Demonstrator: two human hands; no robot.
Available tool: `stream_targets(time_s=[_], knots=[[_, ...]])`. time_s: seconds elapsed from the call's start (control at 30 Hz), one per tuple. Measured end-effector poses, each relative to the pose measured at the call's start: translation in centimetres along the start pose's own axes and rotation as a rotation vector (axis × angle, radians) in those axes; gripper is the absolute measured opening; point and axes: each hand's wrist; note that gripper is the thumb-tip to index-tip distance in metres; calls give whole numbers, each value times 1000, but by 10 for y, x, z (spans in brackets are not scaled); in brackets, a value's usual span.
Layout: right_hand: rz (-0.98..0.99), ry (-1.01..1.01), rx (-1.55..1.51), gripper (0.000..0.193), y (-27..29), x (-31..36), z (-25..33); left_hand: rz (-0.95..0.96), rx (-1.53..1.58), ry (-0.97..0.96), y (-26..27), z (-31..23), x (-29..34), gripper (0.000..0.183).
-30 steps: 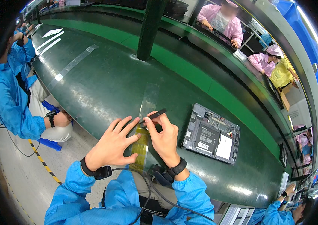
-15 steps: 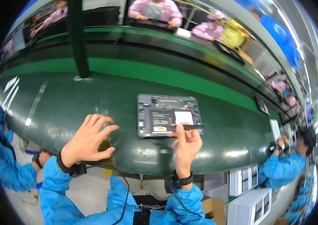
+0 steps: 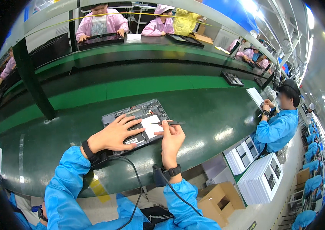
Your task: Assembling internal components and applying tape to the interior of an electronic tablet on a factory assembly line.
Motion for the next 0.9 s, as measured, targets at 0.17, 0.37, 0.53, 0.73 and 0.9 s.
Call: stream_targets(time_s=[0.17,0.37,0.53,0.73,0.9], knots=[[-20,-22,73,18,-13,-3,-10,6,-24,16,-2,-2,-1,62],[-19,-45,135,19,-19,-6,-17,-32,-21,26,-8,0,2,64],[-28,-35,185,20,-14,-7,-20,-33,-34,4,-6,0,2,62],[-32,-56,238,19,-19,-2,-21,-56,-17,-10,-6,-1,2,61],[-56,-56,431,20,-26,1,-20,-66,-13,-20,-6,-1,3,60]])
Point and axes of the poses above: each hand's wrist, its own x-axis away from the middle knuckle, its own y-axis out of the back of the hand, z = x × y, and after that the axes turned 12 degrees about z, right-handed
